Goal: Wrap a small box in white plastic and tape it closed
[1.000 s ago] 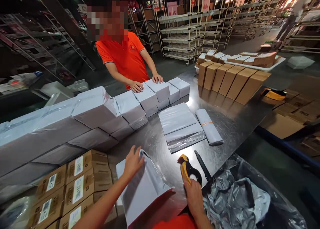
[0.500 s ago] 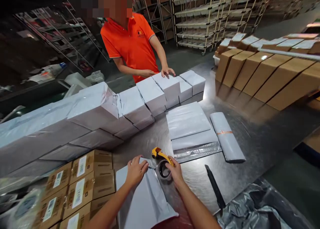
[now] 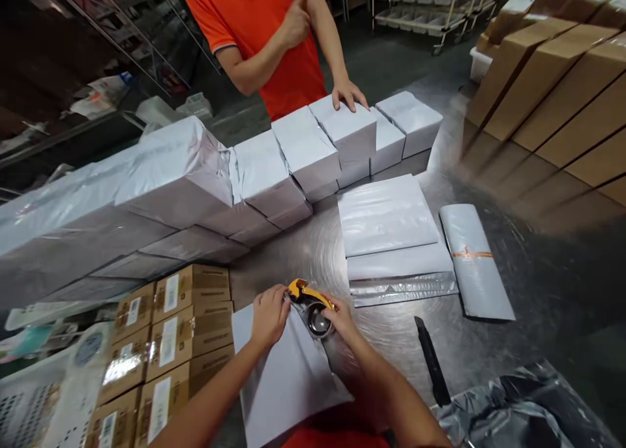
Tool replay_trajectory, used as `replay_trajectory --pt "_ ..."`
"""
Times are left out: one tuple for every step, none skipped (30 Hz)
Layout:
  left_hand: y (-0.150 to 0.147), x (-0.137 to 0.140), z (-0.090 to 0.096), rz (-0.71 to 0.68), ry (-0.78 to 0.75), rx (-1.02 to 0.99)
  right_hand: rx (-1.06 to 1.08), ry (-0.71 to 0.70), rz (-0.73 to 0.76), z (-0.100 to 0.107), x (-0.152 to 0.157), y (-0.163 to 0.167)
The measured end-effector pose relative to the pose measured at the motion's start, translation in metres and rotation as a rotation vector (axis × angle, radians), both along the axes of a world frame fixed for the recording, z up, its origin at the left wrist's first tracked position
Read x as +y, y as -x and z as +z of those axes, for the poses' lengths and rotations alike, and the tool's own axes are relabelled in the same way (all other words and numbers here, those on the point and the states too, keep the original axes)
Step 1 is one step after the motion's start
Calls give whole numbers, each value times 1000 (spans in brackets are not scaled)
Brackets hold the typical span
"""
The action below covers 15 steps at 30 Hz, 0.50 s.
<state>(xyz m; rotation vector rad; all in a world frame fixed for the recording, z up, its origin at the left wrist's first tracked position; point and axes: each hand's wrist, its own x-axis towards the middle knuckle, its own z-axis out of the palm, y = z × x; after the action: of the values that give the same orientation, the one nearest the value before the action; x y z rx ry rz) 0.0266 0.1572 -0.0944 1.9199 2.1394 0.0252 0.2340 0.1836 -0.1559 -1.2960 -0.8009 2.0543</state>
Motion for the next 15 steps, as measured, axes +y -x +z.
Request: replay_trajectory --pt "0 0 0 11 0 4 1 -1 8 2 -9 -6" --pt "0 -1 -1 21 3 8 -2 7 19 4 -19 -13" --pt "0 -1 -1 25 6 10 -7 21 28 6 -31 -20" --pt "0 -1 -2 27 8 11 -11 35 36 7 -41 -28" --pt "0 0 -2 26 8 14 -13 46 38 9 -50 -35" --pt "0 0 -2 24 8 17 -14 54 37 9 -57 -40" --pt "0 2 -1 20 7 20 -15 55 31 10 -60 -43" --pt "-1 3 1 17 4 25 -12 52 30 10 -60 -44" --pt "-2 4 4 16 -1 32 -5 49 33 10 -58 -45" --pt "-3 4 8 16 -10 41 6 51 39 11 -55 -44" --pt "-6 3 14 19 -19 50 20 51 46 11 -50 -43" --pt "-10 -1 21 8 -30 57 34 50 51 11 -46 -42" --pt "-16 -9 29 -41 -37 54 48 50 51 10 -43 -41" --pt "-24 -19 37 -147 -33 34 58 50 49 10 -41 -41" --pt "-33 -33 43 -319 -19 -6 64 51 44 8 -41 -40"
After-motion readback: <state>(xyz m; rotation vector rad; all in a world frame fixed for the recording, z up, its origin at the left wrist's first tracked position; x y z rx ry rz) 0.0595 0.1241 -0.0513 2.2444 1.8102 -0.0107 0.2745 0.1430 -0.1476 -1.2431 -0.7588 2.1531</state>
